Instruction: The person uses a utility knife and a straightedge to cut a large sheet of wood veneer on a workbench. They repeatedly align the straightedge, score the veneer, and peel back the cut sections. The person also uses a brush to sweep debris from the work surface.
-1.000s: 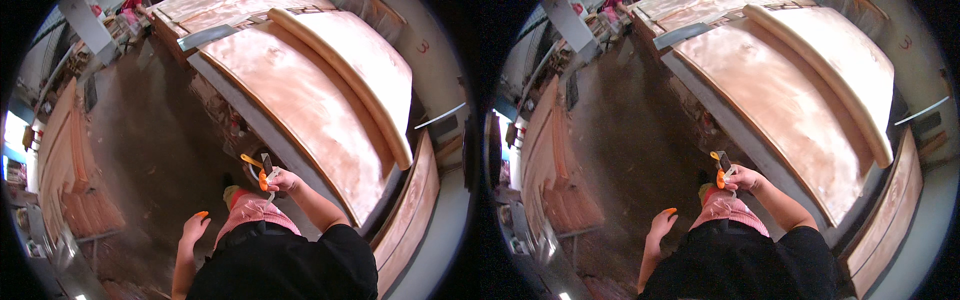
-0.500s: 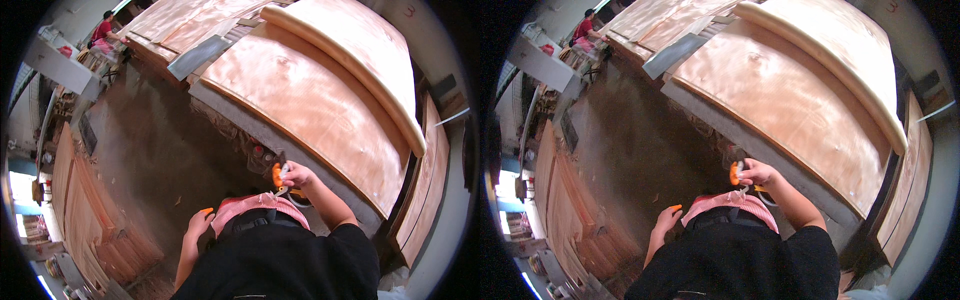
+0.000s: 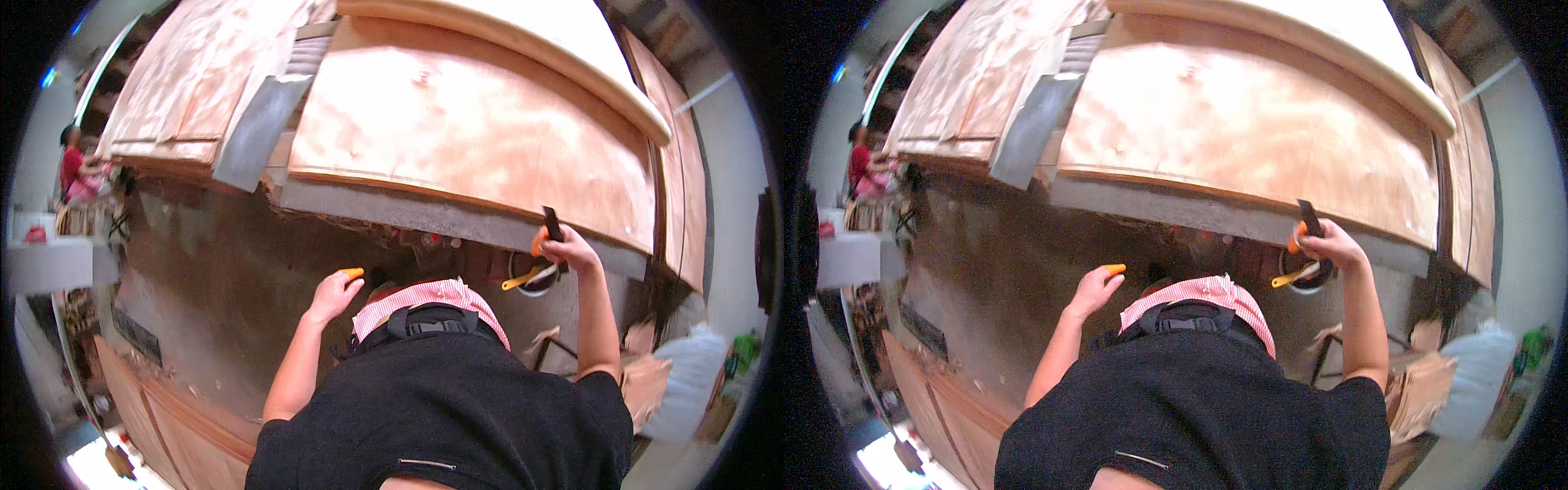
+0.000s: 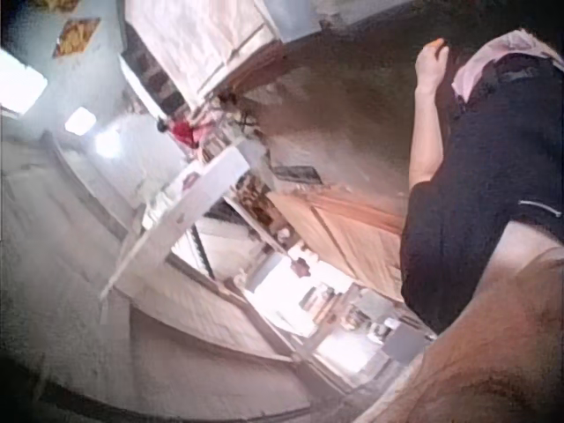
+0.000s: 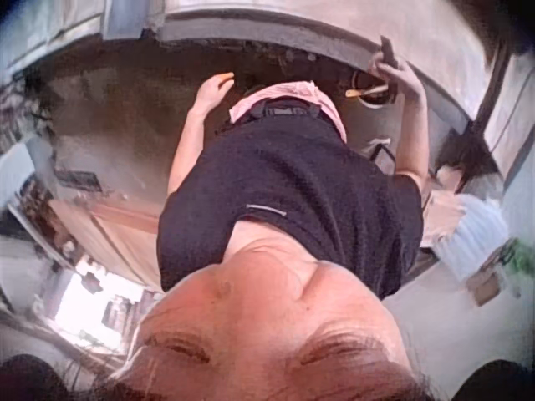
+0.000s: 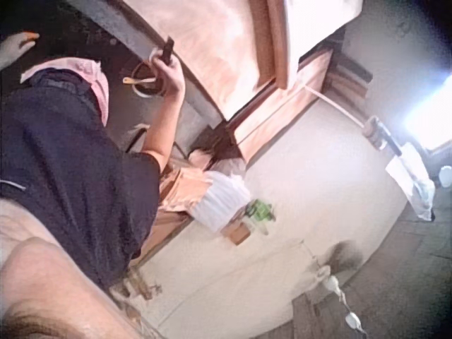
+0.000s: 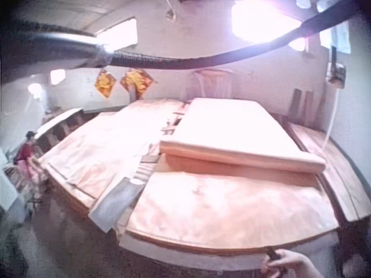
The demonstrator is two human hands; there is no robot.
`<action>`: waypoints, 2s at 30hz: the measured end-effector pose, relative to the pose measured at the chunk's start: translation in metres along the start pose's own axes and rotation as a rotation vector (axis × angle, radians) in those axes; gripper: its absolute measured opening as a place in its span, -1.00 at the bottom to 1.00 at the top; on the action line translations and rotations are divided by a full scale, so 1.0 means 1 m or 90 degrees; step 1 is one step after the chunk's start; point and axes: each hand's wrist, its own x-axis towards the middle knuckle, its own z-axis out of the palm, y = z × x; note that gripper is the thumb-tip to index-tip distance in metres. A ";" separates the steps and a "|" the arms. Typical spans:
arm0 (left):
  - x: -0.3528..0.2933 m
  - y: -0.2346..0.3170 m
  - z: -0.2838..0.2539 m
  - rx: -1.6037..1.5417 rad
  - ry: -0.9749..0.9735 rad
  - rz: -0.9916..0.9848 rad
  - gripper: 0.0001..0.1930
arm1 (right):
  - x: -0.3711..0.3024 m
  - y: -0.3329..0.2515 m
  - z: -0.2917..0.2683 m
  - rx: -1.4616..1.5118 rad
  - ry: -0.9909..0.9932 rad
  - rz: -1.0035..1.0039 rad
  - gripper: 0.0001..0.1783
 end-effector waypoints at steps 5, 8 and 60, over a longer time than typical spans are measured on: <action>0.078 -0.011 -0.023 0.015 0.111 0.133 -0.65 | 0.091 0.030 0.019 -0.291 0.114 0.007 -0.80; 0.133 0.008 -0.025 0.102 0.183 0.210 -0.59 | 0.160 0.049 0.034 -0.281 0.163 0.002 -0.75; 0.359 0.136 0.049 0.542 -0.064 0.193 -0.13 | 0.320 -0.030 -0.080 -0.705 0.172 0.075 -0.76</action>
